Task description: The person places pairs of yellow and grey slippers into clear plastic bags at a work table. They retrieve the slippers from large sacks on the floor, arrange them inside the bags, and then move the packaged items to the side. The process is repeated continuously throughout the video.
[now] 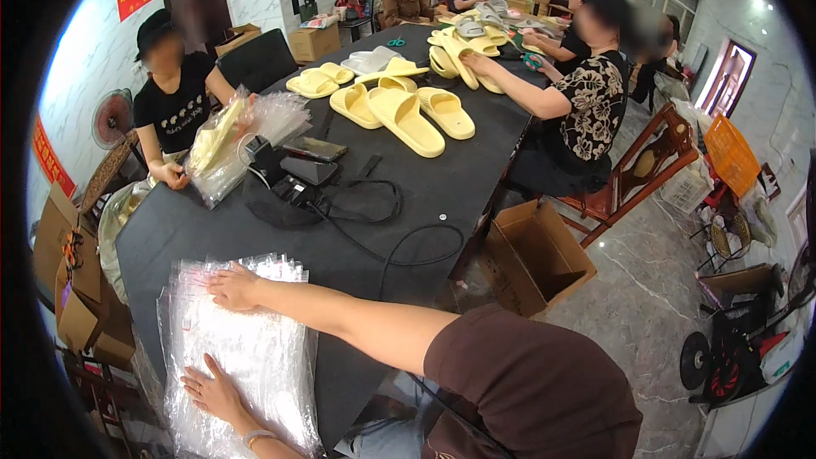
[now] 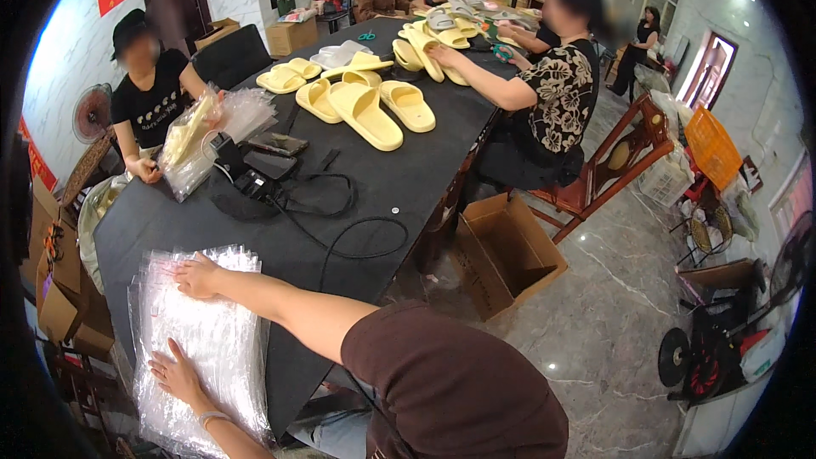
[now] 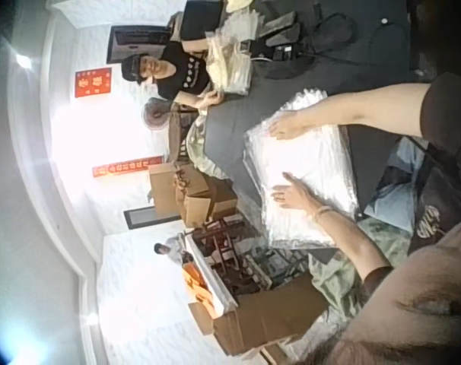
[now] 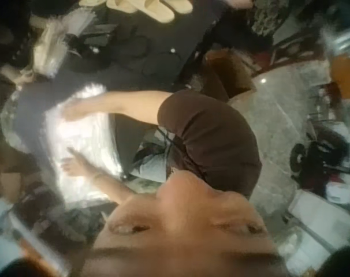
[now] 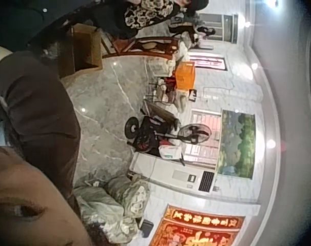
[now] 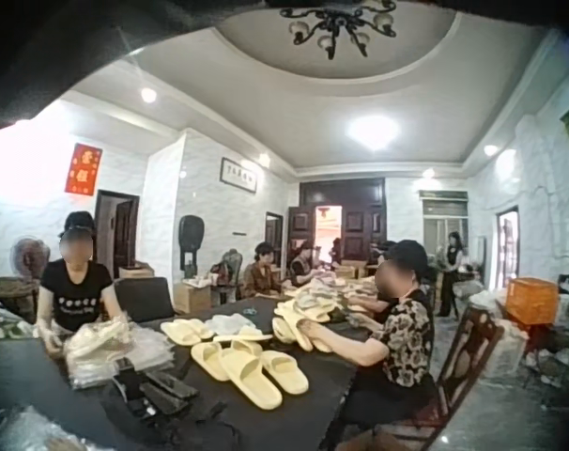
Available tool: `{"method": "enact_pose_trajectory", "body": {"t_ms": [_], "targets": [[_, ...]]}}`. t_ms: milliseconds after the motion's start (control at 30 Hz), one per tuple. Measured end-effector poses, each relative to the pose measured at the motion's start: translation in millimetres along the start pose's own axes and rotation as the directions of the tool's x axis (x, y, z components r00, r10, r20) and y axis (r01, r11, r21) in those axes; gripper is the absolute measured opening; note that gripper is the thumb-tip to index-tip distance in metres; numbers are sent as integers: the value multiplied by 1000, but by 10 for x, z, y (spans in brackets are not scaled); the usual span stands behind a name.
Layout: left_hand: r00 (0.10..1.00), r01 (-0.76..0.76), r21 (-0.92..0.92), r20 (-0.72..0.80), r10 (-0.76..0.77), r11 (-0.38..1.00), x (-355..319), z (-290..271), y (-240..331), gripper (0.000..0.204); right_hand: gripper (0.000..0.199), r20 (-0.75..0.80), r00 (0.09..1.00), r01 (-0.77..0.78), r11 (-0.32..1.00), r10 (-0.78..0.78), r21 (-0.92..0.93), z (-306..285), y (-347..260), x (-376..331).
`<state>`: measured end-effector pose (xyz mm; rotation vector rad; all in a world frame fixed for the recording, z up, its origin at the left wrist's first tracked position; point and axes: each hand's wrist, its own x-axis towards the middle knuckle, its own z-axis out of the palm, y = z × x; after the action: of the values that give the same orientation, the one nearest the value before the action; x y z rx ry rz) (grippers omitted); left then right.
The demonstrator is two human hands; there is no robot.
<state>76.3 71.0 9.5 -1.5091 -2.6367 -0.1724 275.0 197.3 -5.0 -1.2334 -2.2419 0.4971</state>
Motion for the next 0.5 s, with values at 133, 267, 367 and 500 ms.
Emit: {"method": "enact_pose_trajectory", "body": {"t_ms": [133,267,367,500], "targets": [[999,-14,-101,-37,10,995,157,160,-129,85,55,93,995,-20,999,25,-49,-157,-75,-57],[999,-45,-13,6,46,999,55,23,34,86,52,133,989,-57,992,71,-111,-176,21,-10],[999,-4,-16,33,4,1000,-45,-82,22,89,46,444,866,-94,947,230,-307,-322,-279,362],[999,4,-22,36,-4,1000,-41,-45,-48,90,41,-5,997,-53,695,71,-717,65,-1050,710]]}}
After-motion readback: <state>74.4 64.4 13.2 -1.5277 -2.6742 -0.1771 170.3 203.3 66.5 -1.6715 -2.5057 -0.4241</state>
